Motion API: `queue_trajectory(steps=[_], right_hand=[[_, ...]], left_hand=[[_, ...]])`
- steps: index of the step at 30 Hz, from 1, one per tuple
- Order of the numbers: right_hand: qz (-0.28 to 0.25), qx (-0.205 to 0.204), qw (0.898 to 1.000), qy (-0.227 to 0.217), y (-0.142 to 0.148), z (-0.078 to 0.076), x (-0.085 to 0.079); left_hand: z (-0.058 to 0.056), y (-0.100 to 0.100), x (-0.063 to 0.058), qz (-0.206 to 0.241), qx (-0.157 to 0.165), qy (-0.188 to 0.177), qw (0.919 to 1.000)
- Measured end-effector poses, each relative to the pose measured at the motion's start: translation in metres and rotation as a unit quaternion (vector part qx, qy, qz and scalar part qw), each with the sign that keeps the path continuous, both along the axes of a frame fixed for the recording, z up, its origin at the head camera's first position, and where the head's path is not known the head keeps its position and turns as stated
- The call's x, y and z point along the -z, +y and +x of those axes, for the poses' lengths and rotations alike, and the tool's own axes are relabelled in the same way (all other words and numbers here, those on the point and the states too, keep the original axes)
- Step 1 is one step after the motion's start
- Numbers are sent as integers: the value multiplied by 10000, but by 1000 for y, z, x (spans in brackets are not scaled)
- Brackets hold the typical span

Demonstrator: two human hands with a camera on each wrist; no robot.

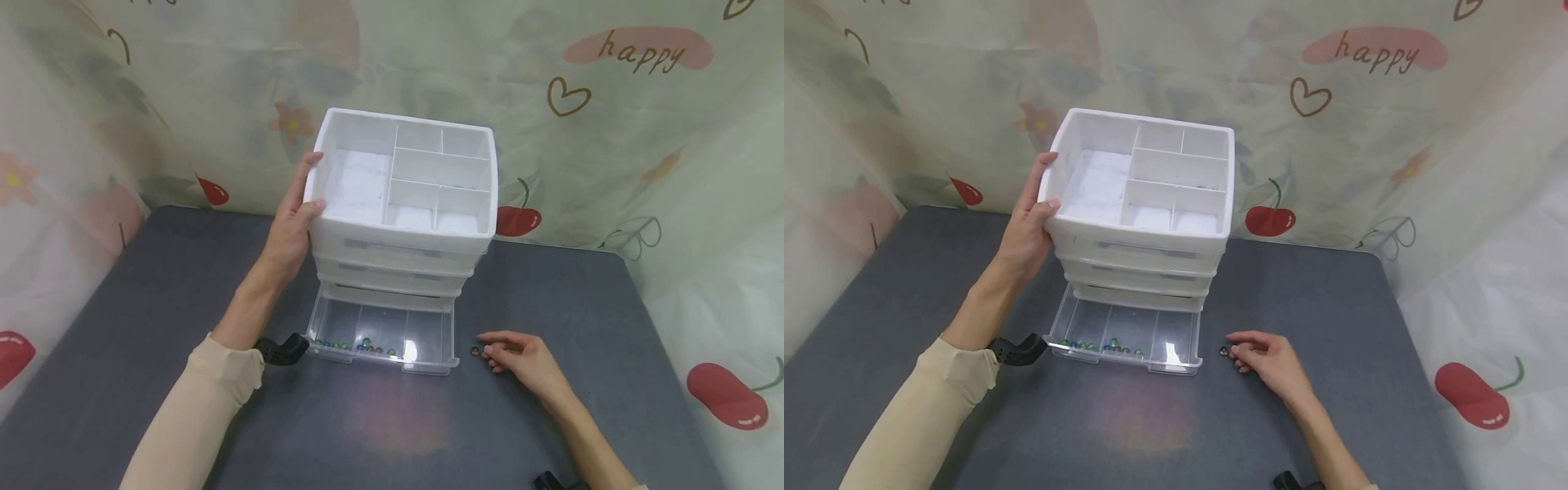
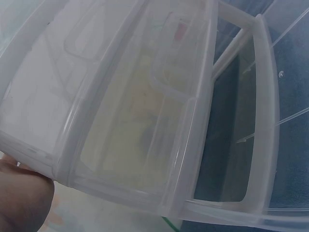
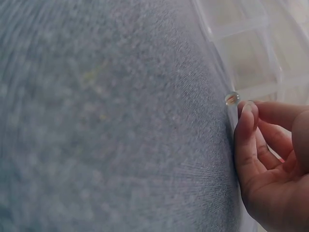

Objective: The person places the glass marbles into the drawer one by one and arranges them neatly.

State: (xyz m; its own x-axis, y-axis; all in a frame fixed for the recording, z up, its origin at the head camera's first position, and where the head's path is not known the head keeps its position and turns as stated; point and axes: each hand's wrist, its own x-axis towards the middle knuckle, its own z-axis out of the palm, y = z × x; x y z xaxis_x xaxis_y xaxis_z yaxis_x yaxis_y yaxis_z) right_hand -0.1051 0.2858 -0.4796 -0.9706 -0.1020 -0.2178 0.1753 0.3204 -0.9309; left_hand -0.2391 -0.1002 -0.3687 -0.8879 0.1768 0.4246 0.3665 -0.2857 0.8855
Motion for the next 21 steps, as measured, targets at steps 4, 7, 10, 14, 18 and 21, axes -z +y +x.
queue_trajectory(steps=[4, 7, 10, 14, 18, 21], right_hand=[[34, 5, 10000, -30, 1, -1, 2], [237, -23, 9997, -36, 0, -1, 1], [554, -71, 9984, -33, -1, -1, 1], [1104, -270, 9934, 159, -3, -4, 2], [1536, -372, 9864, 447, -6, -9, 4], [1553, -317, 9860, 518, -11, -12, 5]], left_hand=[[-1, 0, 0, 23, -1, 19, 10000], [-1, 0, 1, 71, 20, 31, 10000], [-1, 0, 1, 131, 73, 31, 9999], [-1, 0, 1, 214, 147, -26, 9997], [-1, -1, 1, 264, 176, -55, 9995], [-2, 0, 2, 276, 186, -20, 9994]])
